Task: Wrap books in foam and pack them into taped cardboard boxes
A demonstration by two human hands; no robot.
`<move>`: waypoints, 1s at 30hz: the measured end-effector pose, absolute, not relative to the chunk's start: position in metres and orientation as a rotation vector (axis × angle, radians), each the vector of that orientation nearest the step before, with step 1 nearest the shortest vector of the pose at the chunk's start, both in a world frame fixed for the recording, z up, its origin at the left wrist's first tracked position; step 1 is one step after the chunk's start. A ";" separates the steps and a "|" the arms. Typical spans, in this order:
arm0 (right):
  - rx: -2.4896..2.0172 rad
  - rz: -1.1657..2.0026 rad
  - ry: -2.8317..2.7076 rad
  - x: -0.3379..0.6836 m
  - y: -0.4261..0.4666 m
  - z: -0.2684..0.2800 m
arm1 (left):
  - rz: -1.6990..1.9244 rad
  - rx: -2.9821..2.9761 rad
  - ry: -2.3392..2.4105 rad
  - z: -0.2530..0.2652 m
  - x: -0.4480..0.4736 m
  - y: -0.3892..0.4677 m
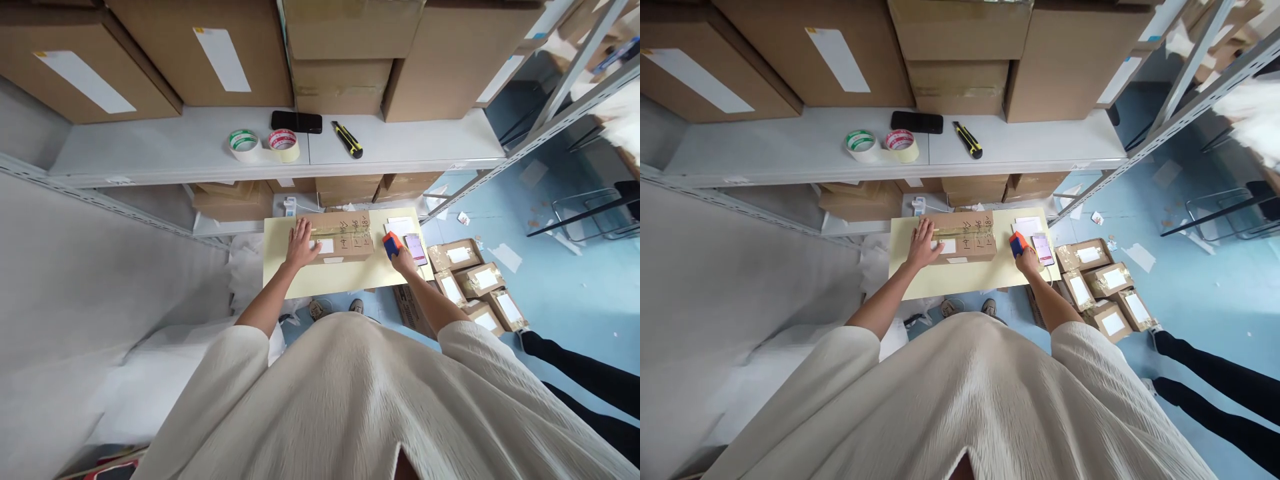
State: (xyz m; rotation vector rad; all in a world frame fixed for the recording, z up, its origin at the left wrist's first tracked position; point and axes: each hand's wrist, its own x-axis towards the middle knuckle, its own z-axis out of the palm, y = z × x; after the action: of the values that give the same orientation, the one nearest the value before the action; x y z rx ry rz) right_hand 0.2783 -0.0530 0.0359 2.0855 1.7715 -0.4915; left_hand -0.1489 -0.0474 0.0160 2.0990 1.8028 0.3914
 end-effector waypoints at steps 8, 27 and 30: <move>2.246 -0.746 1.683 0.265 -0.057 0.018 | 0.575 2.042 1.867 0.026 -0.139 -0.059; 2.417 -1.684 2.173 0.228 -0.050 0.025 | 0.719 1.578 1.873 0.018 -0.171 -0.121; 2.296 -1.766 2.190 0.224 -0.054 0.029 | 0.720 1.427 1.900 0.017 -0.163 -0.120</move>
State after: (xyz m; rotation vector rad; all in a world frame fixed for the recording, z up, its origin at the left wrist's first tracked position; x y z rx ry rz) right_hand 0.2241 -0.0536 0.0291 2.2955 2.1901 -1.7657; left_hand -0.1634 -0.1197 0.0175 1.4272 1.9003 0.7196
